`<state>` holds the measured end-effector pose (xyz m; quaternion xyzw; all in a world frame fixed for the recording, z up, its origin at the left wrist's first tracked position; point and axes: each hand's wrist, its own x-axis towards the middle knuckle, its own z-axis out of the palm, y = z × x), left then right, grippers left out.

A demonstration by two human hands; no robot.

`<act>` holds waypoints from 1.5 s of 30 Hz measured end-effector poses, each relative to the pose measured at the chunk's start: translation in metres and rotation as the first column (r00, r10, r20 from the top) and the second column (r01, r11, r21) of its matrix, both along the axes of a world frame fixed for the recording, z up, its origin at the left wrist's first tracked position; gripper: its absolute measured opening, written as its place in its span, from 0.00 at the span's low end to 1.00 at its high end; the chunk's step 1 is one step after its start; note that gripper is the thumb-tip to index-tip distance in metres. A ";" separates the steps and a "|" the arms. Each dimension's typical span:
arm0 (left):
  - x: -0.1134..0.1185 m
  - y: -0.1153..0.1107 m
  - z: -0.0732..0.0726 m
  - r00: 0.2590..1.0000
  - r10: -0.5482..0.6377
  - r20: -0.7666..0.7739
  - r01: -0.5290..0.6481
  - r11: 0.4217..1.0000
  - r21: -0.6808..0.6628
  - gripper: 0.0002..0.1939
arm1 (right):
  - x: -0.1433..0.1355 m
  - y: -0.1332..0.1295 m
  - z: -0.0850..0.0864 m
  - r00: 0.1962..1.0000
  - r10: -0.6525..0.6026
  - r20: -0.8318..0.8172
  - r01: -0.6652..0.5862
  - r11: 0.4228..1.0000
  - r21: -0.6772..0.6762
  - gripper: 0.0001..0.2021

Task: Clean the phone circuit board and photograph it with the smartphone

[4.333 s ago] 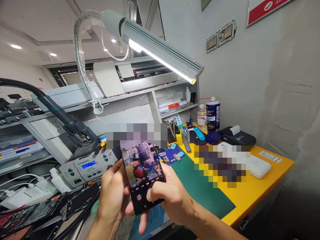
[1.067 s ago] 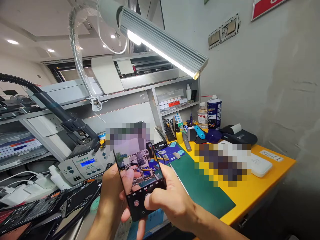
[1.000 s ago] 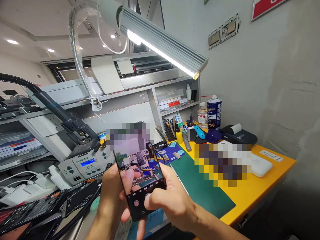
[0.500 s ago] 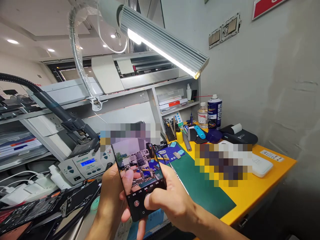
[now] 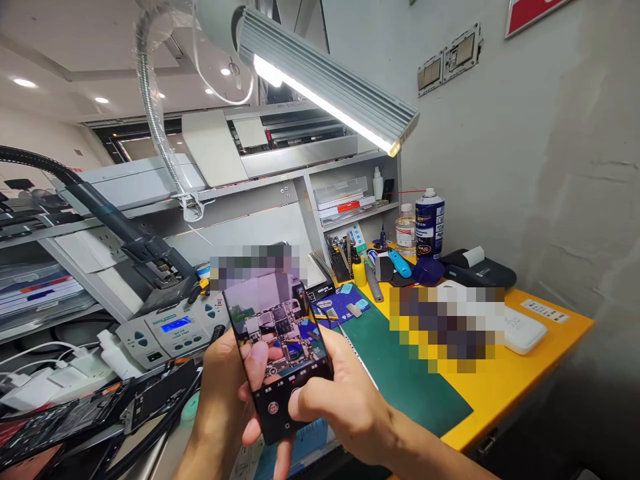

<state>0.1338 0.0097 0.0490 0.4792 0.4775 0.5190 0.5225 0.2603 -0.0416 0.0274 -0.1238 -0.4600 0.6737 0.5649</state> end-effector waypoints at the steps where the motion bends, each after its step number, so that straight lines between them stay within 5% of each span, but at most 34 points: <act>1: 0.000 0.000 -0.001 1.000 0.000 -0.002 0.000 1.000 0.004 0.21 | 0.000 0.000 0.000 1.000 -0.001 0.003 0.001 1.000 -0.004 0.29; 8: -0.003 -0.003 -0.004 1.000 -0.023 -0.020 0.024 0.999 0.041 0.22 | 0.001 0.001 -0.001 1.000 0.019 -0.012 -0.019 1.000 0.016 0.24; 45: -0.005 -0.004 -0.003 0.999 -0.008 -0.037 0.009 0.999 0.035 0.19 | 0.000 -0.001 0.002 1.000 0.007 0.010 -0.007 1.000 -0.003 0.29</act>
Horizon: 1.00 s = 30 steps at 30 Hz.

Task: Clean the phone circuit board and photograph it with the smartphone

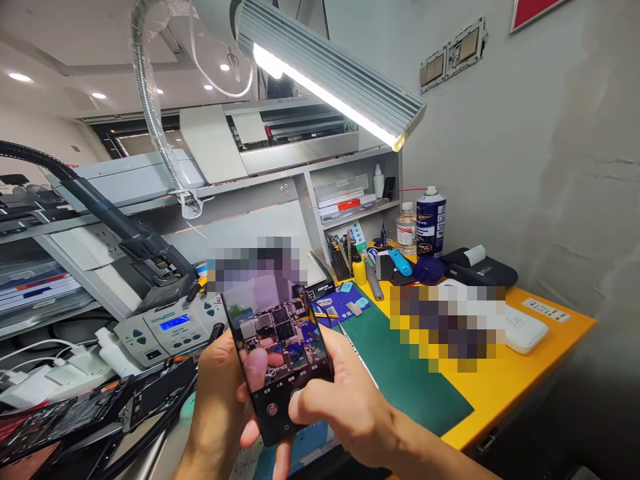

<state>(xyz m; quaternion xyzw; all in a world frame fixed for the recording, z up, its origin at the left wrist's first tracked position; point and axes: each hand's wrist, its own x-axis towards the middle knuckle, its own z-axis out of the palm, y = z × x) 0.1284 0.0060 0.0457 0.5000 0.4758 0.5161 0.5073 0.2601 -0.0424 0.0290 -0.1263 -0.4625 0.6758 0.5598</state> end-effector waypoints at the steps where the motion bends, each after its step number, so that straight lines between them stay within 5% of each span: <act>1: 0.000 0.000 0.000 1.000 -0.002 0.001 0.002 1.000 0.003 0.19 | 0.000 0.000 0.000 1.000 -0.001 0.001 0.001 1.000 0.001 0.29; 13: 0.007 -0.010 0.011 0.998 0.050 0.028 -0.050 0.999 -0.010 0.17 | 0.001 0.001 -0.003 0.999 0.028 -0.034 -0.026 0.999 0.042 0.27; 30: 0.001 -0.002 0.001 1.000 0.017 0.009 -0.017 1.000 0.003 0.19 | 0.000 0.000 -0.003 0.999 0.030 -0.035 -0.029 0.999 0.035 0.24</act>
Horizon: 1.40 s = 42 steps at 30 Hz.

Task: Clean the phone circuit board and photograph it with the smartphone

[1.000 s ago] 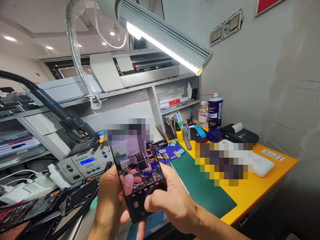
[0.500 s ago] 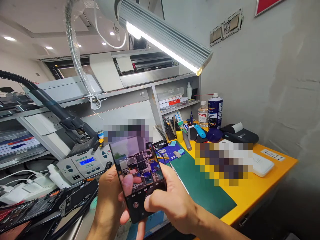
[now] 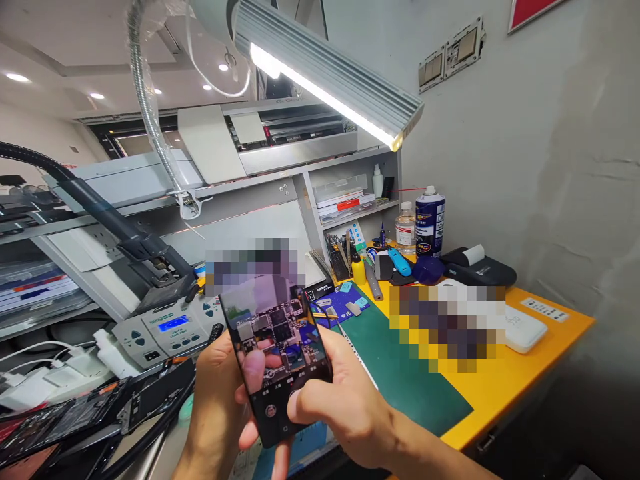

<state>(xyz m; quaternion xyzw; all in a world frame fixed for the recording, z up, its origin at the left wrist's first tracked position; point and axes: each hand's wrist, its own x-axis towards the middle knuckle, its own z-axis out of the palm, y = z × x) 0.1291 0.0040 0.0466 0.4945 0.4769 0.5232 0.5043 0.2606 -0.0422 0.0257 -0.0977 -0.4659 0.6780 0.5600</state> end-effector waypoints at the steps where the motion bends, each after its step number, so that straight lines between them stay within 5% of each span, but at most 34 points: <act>1: 0.000 0.000 0.001 1.000 0.003 0.001 -0.003 1.000 0.000 0.19 | 0.000 0.000 0.000 1.000 0.004 -0.004 -0.004 1.000 0.007 0.24; 27: 0.012 -0.016 0.016 0.996 0.077 0.039 -0.078 0.997 0.023 0.17 | 0.000 0.002 0.002 1.000 -0.013 0.024 0.013 1.000 -0.014 0.26; 42: 0.001 -0.002 0.003 1.000 -0.017 0.018 0.018 1.000 -0.018 0.20 | 0.001 0.001 0.002 0.999 -0.018 0.033 0.018 1.000 -0.012 0.26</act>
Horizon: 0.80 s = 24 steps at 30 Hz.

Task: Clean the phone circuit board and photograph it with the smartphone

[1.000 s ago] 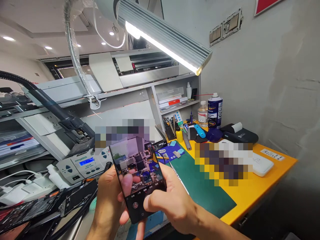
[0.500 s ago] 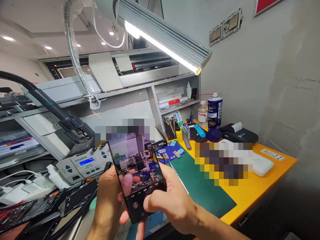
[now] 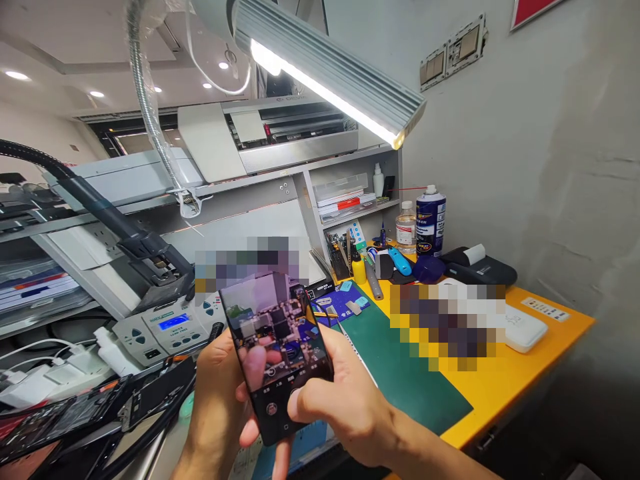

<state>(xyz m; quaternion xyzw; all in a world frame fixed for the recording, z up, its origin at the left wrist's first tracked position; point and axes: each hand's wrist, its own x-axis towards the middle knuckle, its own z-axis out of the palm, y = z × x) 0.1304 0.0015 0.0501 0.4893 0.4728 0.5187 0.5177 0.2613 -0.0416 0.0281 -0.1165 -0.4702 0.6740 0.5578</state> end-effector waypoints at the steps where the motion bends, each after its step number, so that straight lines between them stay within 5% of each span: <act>1: -0.001 0.001 -0.001 1.000 -0.010 0.001 0.010 1.000 -0.001 0.20 | 0.000 0.000 0.000 1.000 -0.004 0.001 0.004 1.000 -0.007 0.27; 24: 0.003 -0.004 0.002 1.000 0.026 0.009 -0.026 0.999 0.021 0.21 | 0.001 0.000 -0.002 1.000 0.004 -0.003 -0.004 1.000 -0.019 0.26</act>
